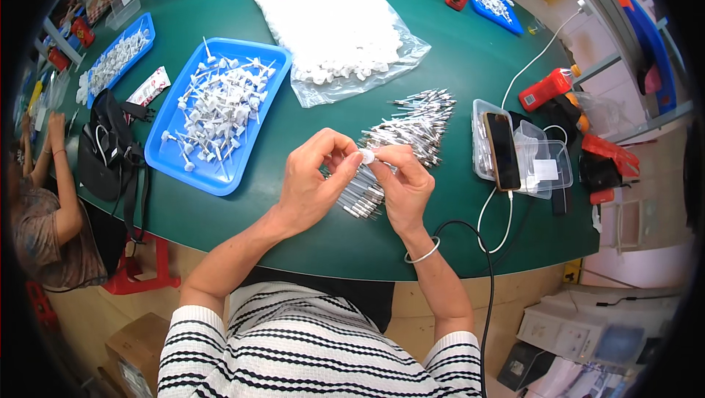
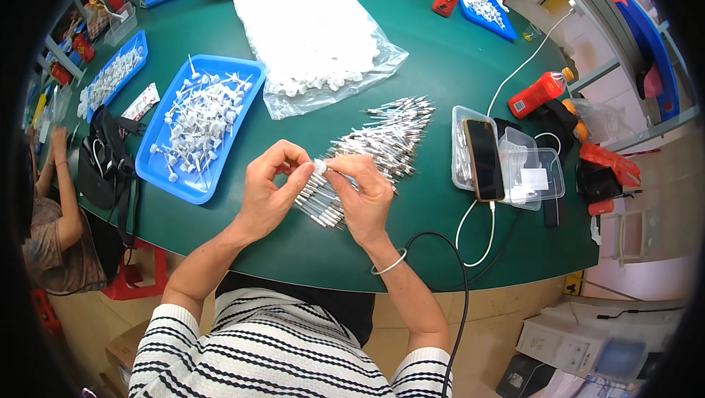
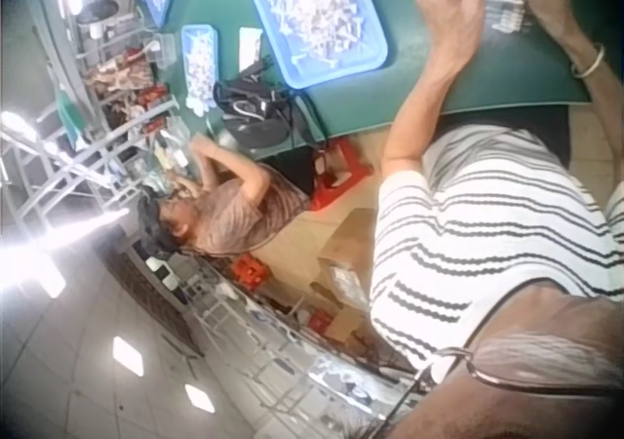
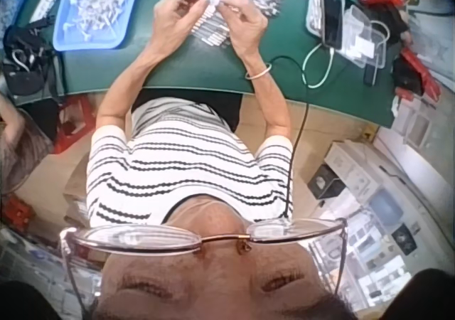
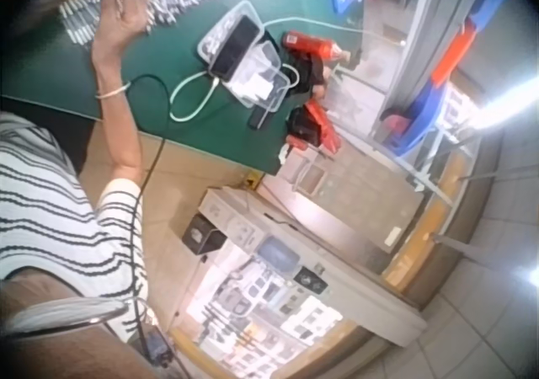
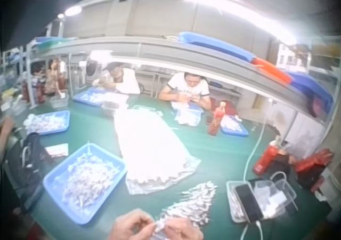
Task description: The person repeatedly picks small white plastic caps and metal rods from a green table, fits the caps onto the rods, and places the assembled units into a blue tray. The process is continuous and repetitive, with other workers visible in the background performing similar tasks.
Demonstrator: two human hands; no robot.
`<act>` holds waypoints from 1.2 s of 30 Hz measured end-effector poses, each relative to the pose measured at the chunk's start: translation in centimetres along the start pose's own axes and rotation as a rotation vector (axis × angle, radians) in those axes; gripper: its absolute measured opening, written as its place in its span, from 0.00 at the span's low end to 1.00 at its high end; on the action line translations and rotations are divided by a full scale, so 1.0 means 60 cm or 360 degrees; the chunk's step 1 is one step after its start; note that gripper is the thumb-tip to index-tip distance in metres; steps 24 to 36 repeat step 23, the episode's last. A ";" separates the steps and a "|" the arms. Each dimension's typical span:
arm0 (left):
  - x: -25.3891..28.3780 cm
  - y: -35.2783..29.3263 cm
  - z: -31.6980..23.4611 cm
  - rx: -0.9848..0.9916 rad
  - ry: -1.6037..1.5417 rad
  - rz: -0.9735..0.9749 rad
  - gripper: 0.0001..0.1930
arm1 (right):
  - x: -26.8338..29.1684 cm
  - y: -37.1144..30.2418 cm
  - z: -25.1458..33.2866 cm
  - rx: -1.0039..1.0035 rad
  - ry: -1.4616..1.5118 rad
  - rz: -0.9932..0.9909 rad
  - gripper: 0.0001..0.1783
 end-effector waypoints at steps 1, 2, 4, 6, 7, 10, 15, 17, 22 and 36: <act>-0.001 0.000 0.002 0.0017 -0.0034 0.0004 0.06 | -0.001 0.000 0.000 -0.0002 0.0015 -0.0009 0.09; -0.002 0.000 0.003 0.0034 -0.0068 0.0008 0.05 | -0.002 0.000 0.000 -0.0013 0.0044 -0.0010 0.09; -0.006 -0.004 0.003 0.0083 -0.0100 0.0010 0.06 | -0.003 -0.002 -0.002 -0.0035 0.0104 -0.0014 0.09; -0.008 -0.008 0.004 0.0126 -0.0140 0.0025 0.06 | -0.004 -0.007 -0.010 -0.0104 0.0242 -0.0037 0.09; -0.009 -0.009 0.006 0.0146 -0.0163 0.0038 0.06 | -0.005 -0.009 -0.013 -0.0140 0.0313 -0.0047 0.09; -0.018 -0.015 0.017 0.0264 -0.0446 0.0093 0.06 | -0.008 -0.012 -0.020 -0.0245 0.0436 -0.0089 0.09; -0.033 -0.009 0.034 0.0485 -0.1045 0.0231 0.07 | -0.005 -0.009 -0.030 -0.0291 0.0671 -0.0097 0.09; -0.034 -0.004 0.041 0.0622 -0.1309 0.0245 0.09 | -0.005 -0.004 -0.026 -0.0262 0.0696 -0.0076 0.09; -0.042 -0.011 0.057 0.0592 -0.1322 0.0685 0.12 | -0.005 -0.005 -0.018 -0.0162 0.0553 0.0041 0.10; -0.048 -0.015 0.065 0.0550 -0.1236 0.0768 0.12 | -0.006 -0.006 -0.019 -0.0159 0.0512 0.0066 0.10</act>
Point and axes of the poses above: each hand's wrist, its own y-axis towards the middle knuckle, its own x-axis out of the back of the hand, z = x × y, the point moved 5 cm from there along y, towards the middle knuckle, and after that the axes turned 11 degrees about y, right-handed, at the moved point
